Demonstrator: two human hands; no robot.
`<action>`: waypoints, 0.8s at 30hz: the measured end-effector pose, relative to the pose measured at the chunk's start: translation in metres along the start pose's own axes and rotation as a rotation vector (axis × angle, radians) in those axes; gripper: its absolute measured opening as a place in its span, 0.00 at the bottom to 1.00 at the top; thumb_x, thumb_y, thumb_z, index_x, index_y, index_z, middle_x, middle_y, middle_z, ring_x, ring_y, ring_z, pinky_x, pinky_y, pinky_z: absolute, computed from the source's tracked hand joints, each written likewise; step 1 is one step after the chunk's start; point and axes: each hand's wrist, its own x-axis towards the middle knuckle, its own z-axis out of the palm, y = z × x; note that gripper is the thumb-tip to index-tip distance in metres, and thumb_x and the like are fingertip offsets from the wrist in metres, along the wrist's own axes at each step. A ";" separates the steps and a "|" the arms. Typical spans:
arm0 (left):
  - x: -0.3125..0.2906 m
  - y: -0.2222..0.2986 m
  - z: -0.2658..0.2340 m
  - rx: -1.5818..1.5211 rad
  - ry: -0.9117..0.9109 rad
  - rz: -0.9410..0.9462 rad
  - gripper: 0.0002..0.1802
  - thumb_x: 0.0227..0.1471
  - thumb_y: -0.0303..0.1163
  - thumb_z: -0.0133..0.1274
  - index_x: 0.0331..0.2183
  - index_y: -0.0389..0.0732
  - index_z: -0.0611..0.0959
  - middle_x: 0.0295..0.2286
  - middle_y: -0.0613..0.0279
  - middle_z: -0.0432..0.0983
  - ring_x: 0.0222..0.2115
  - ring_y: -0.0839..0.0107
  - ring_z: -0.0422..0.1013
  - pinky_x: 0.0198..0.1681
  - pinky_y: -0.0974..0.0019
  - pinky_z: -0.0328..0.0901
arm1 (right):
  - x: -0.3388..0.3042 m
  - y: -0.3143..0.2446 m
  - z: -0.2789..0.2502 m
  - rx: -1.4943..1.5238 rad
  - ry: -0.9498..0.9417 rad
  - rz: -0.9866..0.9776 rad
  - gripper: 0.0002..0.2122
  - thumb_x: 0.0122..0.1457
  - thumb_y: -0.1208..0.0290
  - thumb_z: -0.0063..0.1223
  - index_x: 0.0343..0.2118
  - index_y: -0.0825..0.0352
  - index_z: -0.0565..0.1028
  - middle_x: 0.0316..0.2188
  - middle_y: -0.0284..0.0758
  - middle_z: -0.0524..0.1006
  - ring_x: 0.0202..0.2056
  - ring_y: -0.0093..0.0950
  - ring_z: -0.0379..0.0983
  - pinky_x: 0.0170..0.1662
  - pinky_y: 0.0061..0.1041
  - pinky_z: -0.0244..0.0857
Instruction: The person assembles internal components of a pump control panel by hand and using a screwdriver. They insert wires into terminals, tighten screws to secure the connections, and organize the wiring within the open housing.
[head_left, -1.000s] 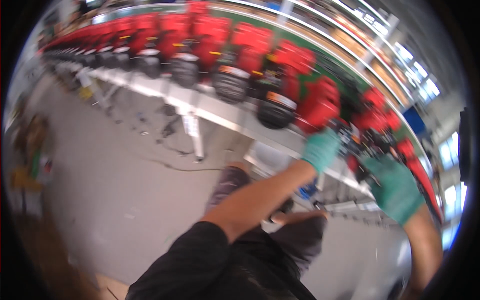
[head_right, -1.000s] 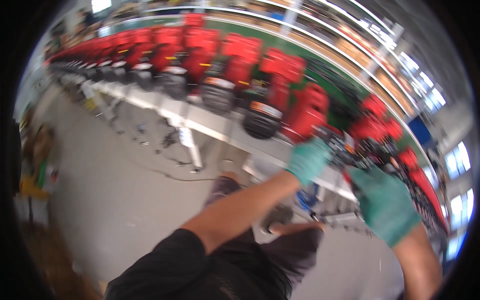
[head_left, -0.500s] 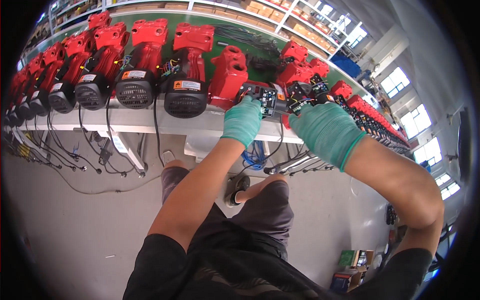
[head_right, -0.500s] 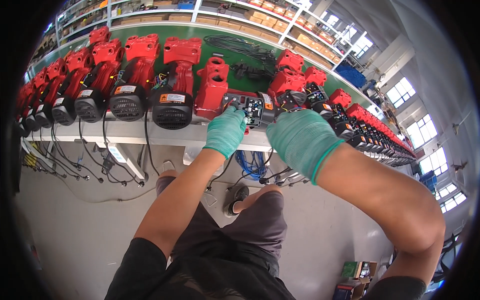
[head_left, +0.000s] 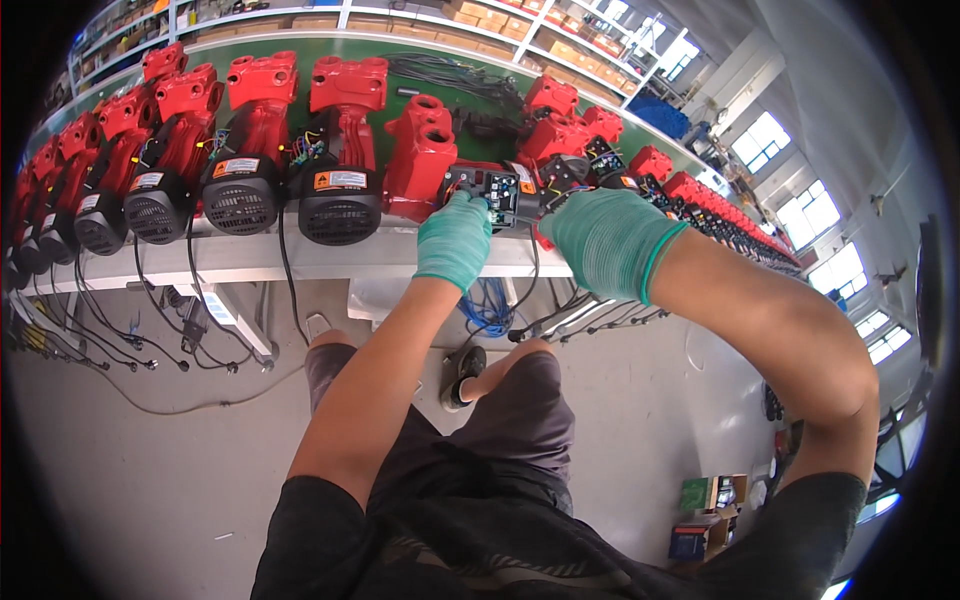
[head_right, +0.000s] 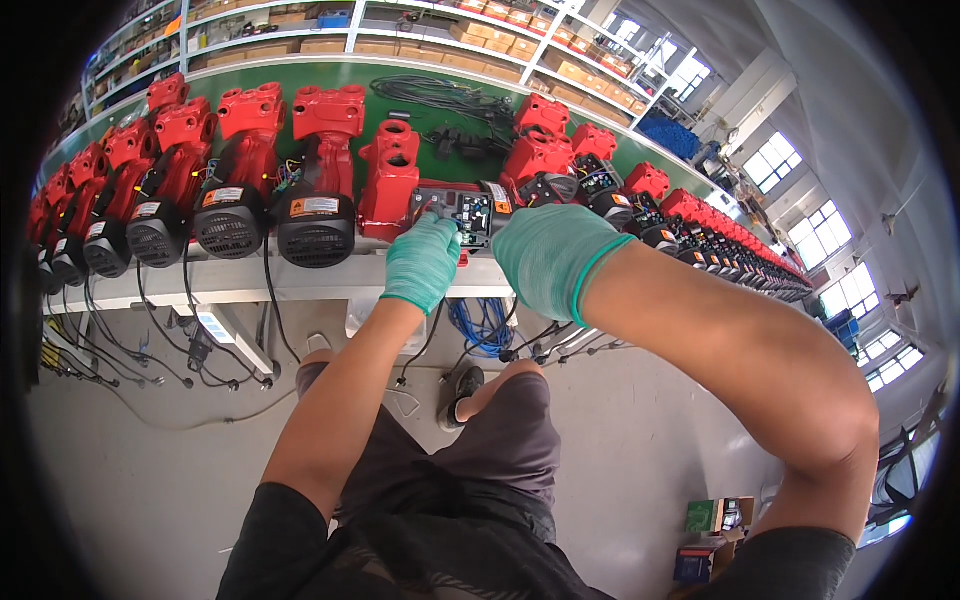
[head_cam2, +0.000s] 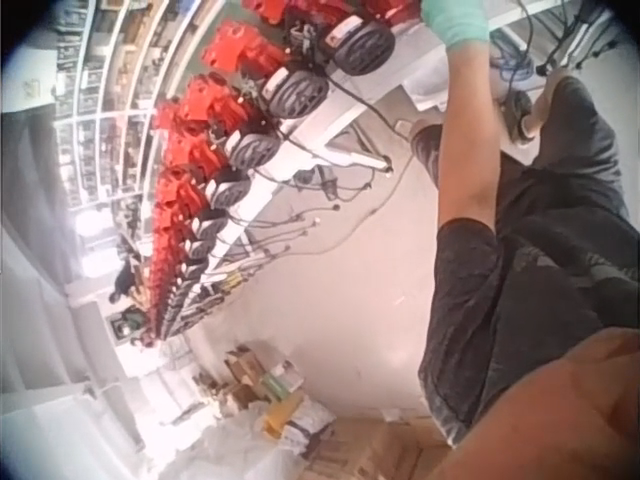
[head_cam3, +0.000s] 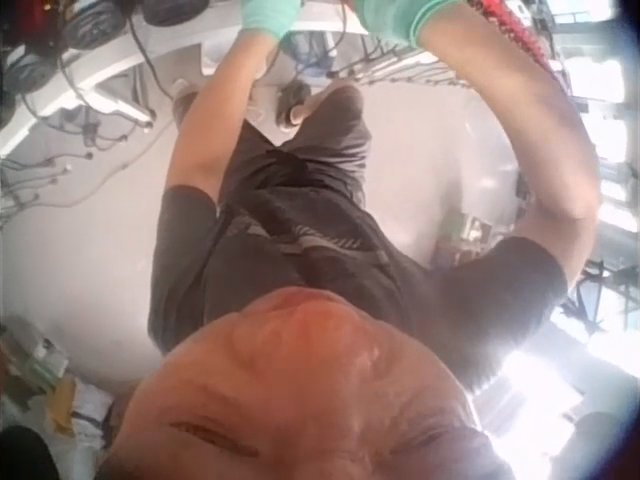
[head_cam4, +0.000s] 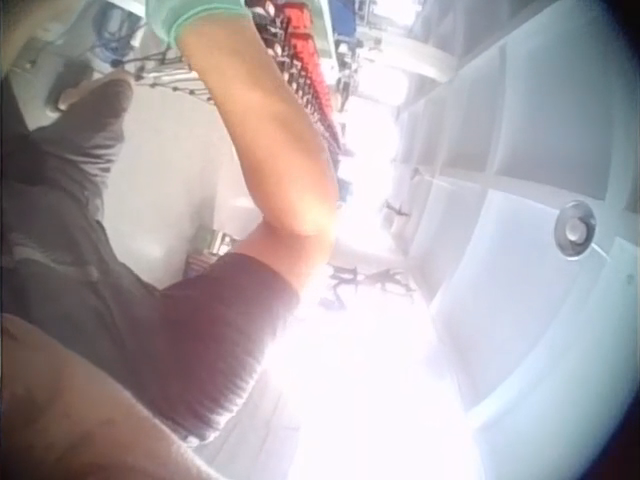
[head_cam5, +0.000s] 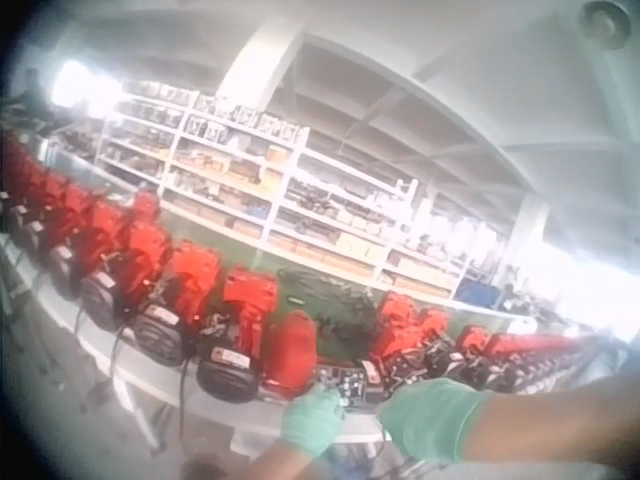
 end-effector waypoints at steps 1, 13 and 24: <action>-0.002 -0.002 -0.002 0.004 -0.006 -0.007 0.10 0.60 0.36 0.52 0.37 0.41 0.83 0.40 0.52 0.77 0.37 0.48 0.77 0.43 0.48 0.72 | 0.005 0.003 0.002 0.117 0.063 -0.060 0.15 0.60 0.72 0.51 0.49 0.68 0.79 0.33 0.45 0.82 0.40 0.46 0.79 0.47 0.40 0.72; -0.004 -0.001 -0.004 0.003 0.037 -0.014 0.12 0.61 0.36 0.53 0.40 0.42 0.85 0.46 0.47 0.78 0.45 0.47 0.76 0.50 0.50 0.70 | 0.020 0.024 0.030 0.646 0.084 -0.049 0.13 0.59 0.76 0.52 0.46 0.69 0.80 0.26 0.40 0.79 0.23 0.35 0.76 0.27 0.35 0.70; 0.000 -0.007 -0.003 0.007 0.080 0.008 0.13 0.59 0.37 0.53 0.38 0.41 0.86 0.42 0.46 0.79 0.43 0.46 0.75 0.49 0.50 0.70 | 0.023 0.017 0.012 0.073 0.101 -0.196 0.08 0.49 0.79 0.55 0.32 0.70 0.82 0.28 0.49 0.81 0.33 0.47 0.79 0.39 0.41 0.72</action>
